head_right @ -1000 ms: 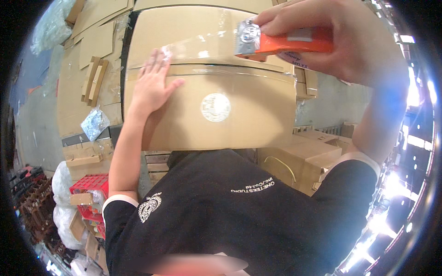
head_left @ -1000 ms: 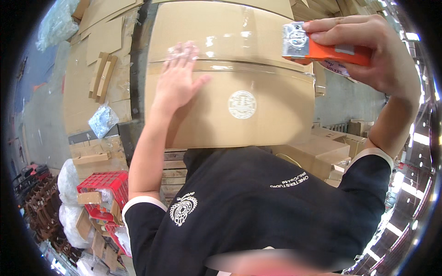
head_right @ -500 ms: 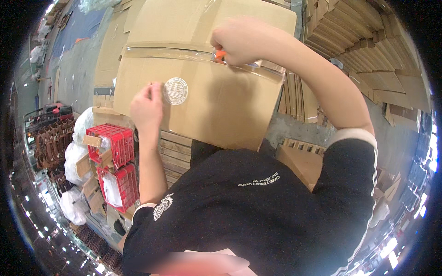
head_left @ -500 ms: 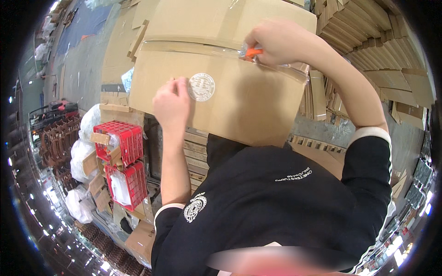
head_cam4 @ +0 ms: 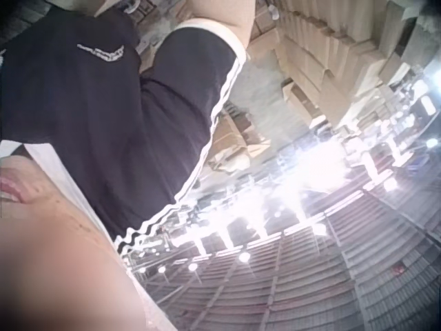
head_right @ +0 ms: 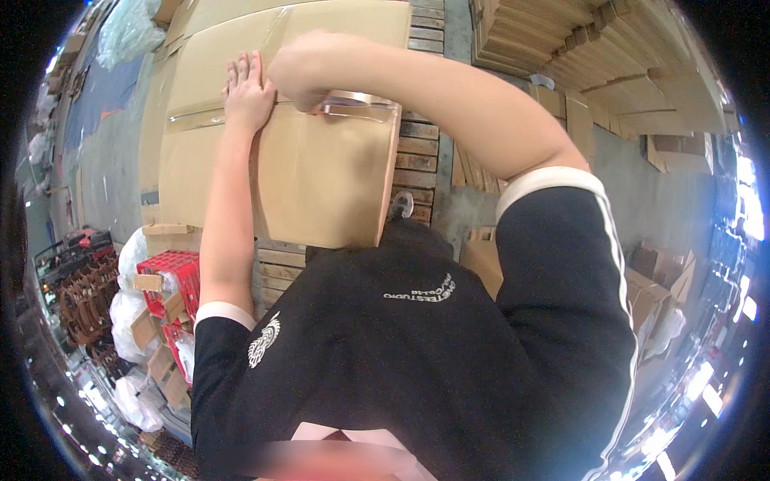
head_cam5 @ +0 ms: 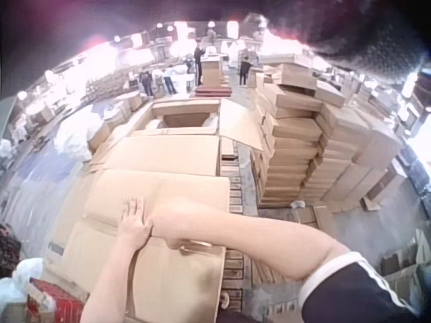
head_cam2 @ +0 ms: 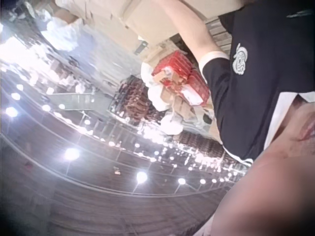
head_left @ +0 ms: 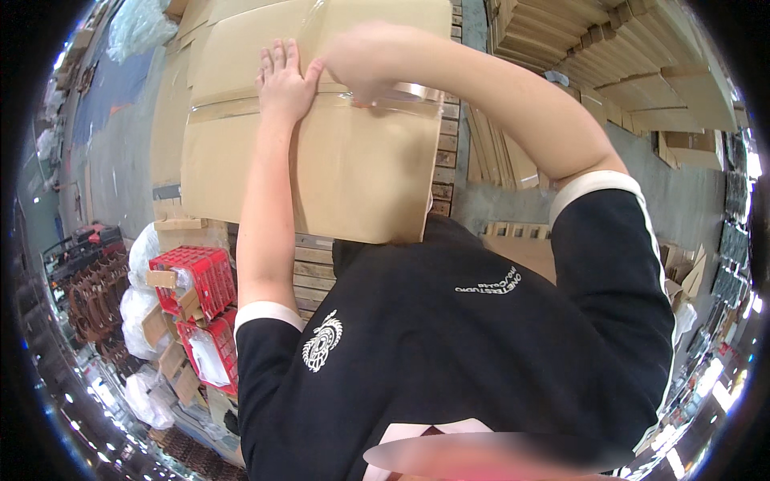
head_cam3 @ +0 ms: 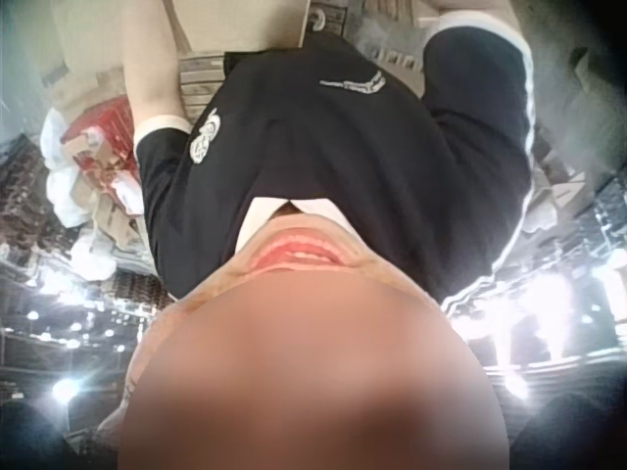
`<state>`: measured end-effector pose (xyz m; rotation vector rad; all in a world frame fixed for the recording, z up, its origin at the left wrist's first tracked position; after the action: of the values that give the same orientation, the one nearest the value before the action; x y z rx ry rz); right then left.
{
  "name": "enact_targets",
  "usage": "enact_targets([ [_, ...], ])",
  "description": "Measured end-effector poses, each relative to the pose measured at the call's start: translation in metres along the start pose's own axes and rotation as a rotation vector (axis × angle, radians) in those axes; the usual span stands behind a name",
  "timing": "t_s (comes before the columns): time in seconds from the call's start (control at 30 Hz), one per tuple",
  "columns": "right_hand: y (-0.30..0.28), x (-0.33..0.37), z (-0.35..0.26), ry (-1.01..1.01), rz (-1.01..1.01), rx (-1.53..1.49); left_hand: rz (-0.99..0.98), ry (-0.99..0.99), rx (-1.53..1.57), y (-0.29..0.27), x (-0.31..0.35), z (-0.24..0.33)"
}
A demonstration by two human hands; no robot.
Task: The person repeatedly folds and seals cardboard boxes using a handheld tape dispenser. They apply tape to the seams, press the tape down, and move to the next box on a wooden pallet in a warehouse setting.
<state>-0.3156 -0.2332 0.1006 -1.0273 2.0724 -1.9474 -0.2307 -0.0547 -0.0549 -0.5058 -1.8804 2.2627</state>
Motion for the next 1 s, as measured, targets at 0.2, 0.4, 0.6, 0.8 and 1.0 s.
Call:
enact_targets([
  [0.2,0.035,0.097,0.061,0.068,-0.010,-0.046,-0.080,0.319,0.010,-0.007,0.035,0.119],
  [0.4,0.095,0.175,0.107,0.159,-0.057,-0.168,-0.092,0.386,0.064,-0.007,0.066,0.198],
  [0.6,0.150,0.132,0.089,-0.071,0.196,-0.066,-0.197,0.235,-0.013,-0.005,0.070,0.222],
  [0.8,0.145,0.118,0.115,-0.023,0.084,-0.107,-0.201,0.069,-0.144,0.005,0.068,0.239],
  [1.0,0.012,0.141,0.173,-0.044,0.609,-0.148,-0.101,0.031,-0.036,0.002,0.077,0.247],
])
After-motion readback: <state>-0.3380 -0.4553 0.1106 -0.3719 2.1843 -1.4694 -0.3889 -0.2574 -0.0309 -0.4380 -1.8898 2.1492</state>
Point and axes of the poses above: each hand's wrist, its own x-axis away from the middle knuckle, its own y-axis out of the palm, z = x × y, the point moved 4 cm from there along -x, towards the middle knuckle
